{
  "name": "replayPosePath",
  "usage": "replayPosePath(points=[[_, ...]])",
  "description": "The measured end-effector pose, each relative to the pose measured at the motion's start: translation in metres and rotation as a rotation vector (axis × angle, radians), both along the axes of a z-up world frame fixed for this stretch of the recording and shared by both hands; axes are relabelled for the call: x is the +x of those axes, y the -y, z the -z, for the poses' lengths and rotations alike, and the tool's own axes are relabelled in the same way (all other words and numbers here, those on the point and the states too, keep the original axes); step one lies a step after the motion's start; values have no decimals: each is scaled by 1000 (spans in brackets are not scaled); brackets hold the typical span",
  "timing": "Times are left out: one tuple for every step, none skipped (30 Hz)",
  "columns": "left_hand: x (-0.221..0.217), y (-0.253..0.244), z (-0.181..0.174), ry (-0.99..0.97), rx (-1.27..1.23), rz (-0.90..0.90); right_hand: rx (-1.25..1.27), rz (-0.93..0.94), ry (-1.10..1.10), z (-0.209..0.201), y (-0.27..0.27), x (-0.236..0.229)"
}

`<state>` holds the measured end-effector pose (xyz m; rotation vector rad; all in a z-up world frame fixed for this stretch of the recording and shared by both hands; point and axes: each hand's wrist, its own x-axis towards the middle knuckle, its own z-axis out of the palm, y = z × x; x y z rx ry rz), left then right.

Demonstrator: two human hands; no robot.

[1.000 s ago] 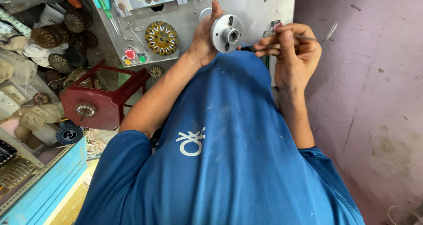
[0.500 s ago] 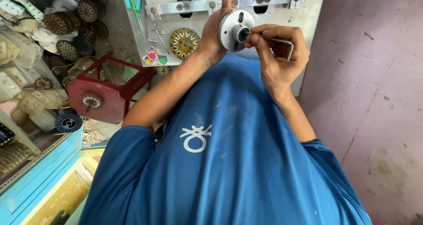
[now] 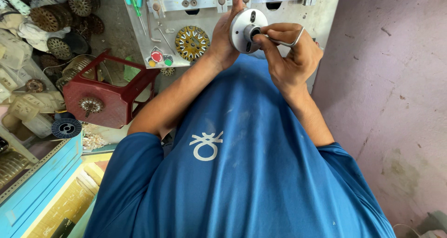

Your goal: The person assembles small mechanical components on a workbench. They use an Allen key to tighten screws on a cylindrical metal part and a circular white part, repeatedly picking up, adjusting, and placing the components.

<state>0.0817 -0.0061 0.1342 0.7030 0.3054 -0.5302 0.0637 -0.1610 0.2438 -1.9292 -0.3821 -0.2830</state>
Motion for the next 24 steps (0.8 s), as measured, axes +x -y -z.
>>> replayPosePath(points=[[0, 0, 2, 9, 0, 17, -110, 19, 102, 0, 2, 2], [-2, 0, 4, 17, 1, 35, -219, 38, 205, -1, 3, 3], [-2, 1, 5, 27, 0, 52, -169, 26, 156, 0, 5, 3], [-3, 3, 6, 9, -18, 51, -119, 15, 108, 1, 6, 3], [-4, 5, 6, -10, -37, 50, -68, 3, 59, 2, 7, 3], [-5, 7, 6, -29, -55, 48, -27, -10, 31, 4, 9, 3], [-6, 7, 6, -15, -59, 64, 17, -25, 1, 6, 10, 3], [-6, 9, 7, -1, -63, 80, 61, -41, -29, 9, 11, 2], [-6, 9, 7, 13, -66, 96, 231, -32, -145, 11, 12, 1], [-6, 9, 7, 23, -63, 102, 400, -24, -262, 13, 13, 0], [-7, 9, 7, 31, -60, 108, 569, -16, -383, 15, 14, -2], [-8, 10, 6, 38, -57, 114, 503, -42, -313, 17, 17, -3], [-7, 11, 6, 31, -56, 114, 436, -69, -240, 18, 20, -2], [-5, 12, 5, 24, -55, 114, 368, -96, -168, 19, 22, -2], [-4, 12, 3, 16, -53, 115, 347, -85, -170, 20, 22, -2], [-3, 13, 2, 6, -43, 108, 325, -74, -172, 21, 23, -2], [-1, 15, 1, -4, -36, 104, 299, -61, -173, 21, 25, -2], [1, 18, -1, -14, -30, 99, 291, -77, -140, 22, 27, -2], [4, 21, -2, -20, -36, 108, 283, -94, -105, 22, 28, -2], [6, 24, -4, -26, -43, 117, 274, -110, -70, 22, 31, -1], [7, 26, -5, -34, -48, 125, 317, -120, -130, 22, 32, -1], [9, 28, -5, -32, -46, 130, 360, -131, -189, 21, 34, -1], [10, 31, -6, -30, -45, 135, 402, -143, -249, 21, 38, -1], [11, 34, -5, -29, -44, 140, 407, -173, -248, 19, 42, -1]])
